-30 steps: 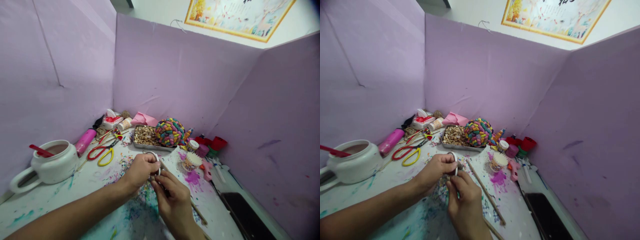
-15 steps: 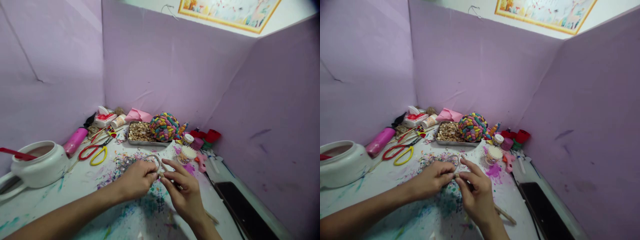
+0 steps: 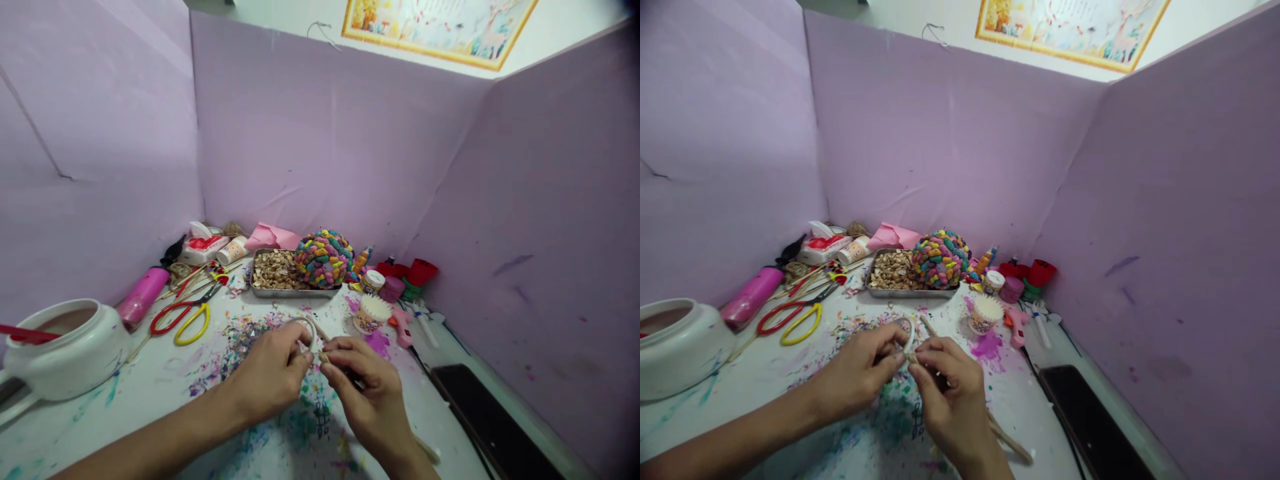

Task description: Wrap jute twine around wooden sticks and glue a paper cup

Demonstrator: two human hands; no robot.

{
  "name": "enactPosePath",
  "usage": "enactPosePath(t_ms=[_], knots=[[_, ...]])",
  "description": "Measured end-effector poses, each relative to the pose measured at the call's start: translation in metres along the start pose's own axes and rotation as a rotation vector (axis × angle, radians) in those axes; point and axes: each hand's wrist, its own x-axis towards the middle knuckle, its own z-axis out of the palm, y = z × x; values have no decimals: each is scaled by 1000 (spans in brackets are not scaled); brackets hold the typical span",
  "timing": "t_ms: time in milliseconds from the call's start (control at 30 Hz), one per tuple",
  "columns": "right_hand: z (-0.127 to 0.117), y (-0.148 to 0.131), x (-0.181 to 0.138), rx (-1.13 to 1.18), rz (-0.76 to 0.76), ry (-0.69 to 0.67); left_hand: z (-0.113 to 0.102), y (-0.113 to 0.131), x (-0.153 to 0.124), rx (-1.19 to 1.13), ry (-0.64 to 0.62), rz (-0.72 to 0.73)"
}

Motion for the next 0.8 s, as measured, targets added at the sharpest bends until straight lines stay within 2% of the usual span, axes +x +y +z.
enactPosePath(t_ms=[233,367,500,633,800], knots=[[1,-1,-5,122,174,-11,0,1,-2,101,187,-52],[4,-4,1,152,265,4,-3,1,-5,223,230,-15],[7,-7,13,174,274,-12,-11,-2,1,78,92,32],[9,-1,19,91,229,-6,-25,-11,11,-31,-113,-37],[9,9,13,-80,156,77,-38,-10,13,-136,-141,-110]])
